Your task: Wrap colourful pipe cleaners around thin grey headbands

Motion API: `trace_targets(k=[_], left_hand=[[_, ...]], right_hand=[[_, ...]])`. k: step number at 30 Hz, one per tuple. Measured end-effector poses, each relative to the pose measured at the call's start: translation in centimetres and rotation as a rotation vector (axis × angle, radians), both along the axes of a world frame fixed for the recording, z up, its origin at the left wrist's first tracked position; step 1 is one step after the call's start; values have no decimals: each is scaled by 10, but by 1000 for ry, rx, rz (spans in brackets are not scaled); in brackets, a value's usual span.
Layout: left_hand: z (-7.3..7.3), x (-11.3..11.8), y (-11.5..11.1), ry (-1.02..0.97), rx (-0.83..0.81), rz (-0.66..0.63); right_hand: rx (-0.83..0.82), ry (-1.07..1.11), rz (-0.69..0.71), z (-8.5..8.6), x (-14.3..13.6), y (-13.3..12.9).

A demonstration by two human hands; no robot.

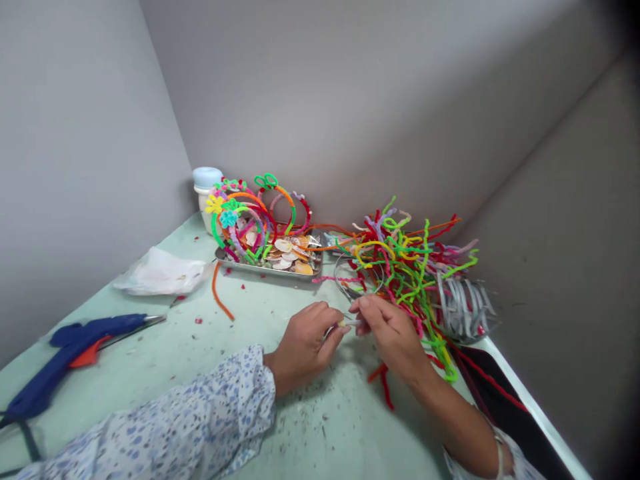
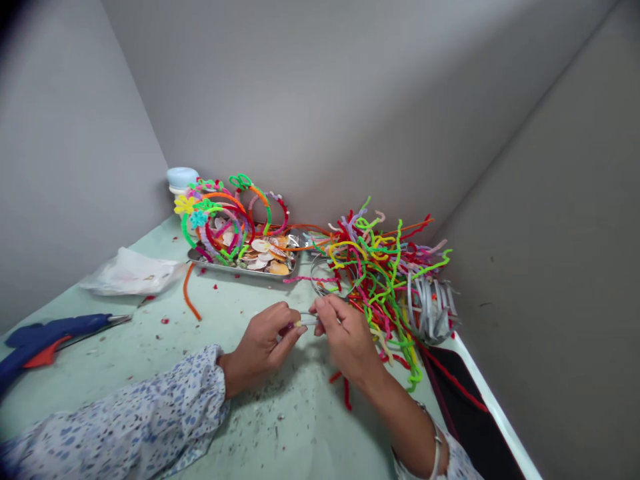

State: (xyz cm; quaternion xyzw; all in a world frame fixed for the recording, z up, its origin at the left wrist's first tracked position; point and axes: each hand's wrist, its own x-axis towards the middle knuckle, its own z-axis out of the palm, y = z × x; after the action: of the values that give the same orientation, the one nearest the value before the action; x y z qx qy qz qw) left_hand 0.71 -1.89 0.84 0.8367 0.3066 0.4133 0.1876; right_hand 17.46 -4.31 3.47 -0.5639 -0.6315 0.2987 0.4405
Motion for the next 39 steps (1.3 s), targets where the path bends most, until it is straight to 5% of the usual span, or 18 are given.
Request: trace_targets(k=[13,22,39], left_hand=[[-1,1,-1,10,29,-19],[2,0,-4,-61,-54,-51],[5,2,-7,-119,-227,-88]], right_hand=[[-76,-33,147,9,-1,-4],[-38,75,30,10,-6,-6],[184,-75,-84,4,-6,-8]])
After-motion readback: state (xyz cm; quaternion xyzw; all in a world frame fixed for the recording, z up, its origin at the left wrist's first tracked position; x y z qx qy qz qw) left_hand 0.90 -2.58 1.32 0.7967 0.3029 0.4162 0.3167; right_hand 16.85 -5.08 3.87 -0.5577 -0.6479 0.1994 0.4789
